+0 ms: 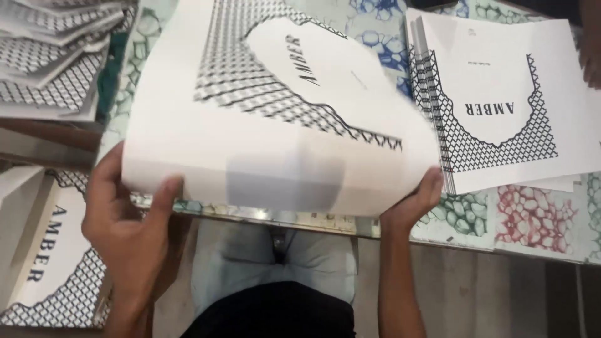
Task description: Assembling and folding printed paper bags on a table.
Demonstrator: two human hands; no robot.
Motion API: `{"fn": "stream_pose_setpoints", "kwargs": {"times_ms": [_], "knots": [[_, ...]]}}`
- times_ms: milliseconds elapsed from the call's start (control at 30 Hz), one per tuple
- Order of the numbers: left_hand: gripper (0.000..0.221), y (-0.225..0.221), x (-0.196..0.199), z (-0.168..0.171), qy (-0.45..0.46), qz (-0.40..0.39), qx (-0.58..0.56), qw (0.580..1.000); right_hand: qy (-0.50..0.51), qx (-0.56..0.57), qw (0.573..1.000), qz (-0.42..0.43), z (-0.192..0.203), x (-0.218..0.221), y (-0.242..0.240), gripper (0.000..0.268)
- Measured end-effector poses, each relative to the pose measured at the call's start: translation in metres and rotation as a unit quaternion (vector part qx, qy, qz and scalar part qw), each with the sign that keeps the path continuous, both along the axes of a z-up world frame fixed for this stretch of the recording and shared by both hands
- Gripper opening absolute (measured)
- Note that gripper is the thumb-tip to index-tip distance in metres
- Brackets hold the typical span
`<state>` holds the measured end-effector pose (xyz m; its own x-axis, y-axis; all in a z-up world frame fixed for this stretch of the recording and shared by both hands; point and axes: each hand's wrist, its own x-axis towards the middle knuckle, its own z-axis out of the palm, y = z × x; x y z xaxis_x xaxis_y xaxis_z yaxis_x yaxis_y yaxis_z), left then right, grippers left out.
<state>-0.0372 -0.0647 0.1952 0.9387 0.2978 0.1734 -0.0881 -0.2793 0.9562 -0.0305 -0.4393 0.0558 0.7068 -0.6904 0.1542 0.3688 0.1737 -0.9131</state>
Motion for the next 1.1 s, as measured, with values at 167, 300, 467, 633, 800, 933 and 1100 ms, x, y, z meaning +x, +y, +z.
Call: {"fn": "stream_pose_setpoints", "kwargs": {"times_ms": [167, 300, 467, 633, 800, 933, 1100], "knots": [[0.05, -0.033, 0.062, 0.068, -0.3, -0.13, 0.177, 0.928, 0.116, 0.069, 0.988, -0.073, -0.1, -0.042, 0.008, 0.058], [0.045, -0.067, 0.087, 0.141, -0.448, -0.267, 0.287, 0.803, 0.241, -0.024, 0.969, -0.053, -0.036, -0.028, 0.039, 0.075], [0.039, -0.1, 0.08, 0.156, -0.47, -0.247, 0.406, 0.743, -0.034, -0.38, 0.922, -0.069, 0.121, -0.031, 0.032, 0.087], [0.042, -0.133, 0.071, 0.147, -0.442, -0.324, 0.336, 0.766, -0.018, -0.653, 0.754, 0.069, 0.226, 0.01, 0.023, 0.122], [0.041, -0.127, 0.108, 0.081, -0.519, -0.262, 0.281, 0.763, -0.052, -0.814, 0.577, -0.035, 0.219, 0.012, 0.005, 0.11], [0.052, -0.145, 0.124, 0.061, -0.59, -0.269, 0.365, 0.668, -0.072, -0.815, 0.572, -0.062, 0.218, -0.003, -0.008, 0.099], [0.064, -0.18, 0.137, 0.071, -0.606, -0.303, 0.323, 0.661, -0.027, -0.786, 0.609, -0.102, 0.214, -0.034, -0.016, 0.073]]}}
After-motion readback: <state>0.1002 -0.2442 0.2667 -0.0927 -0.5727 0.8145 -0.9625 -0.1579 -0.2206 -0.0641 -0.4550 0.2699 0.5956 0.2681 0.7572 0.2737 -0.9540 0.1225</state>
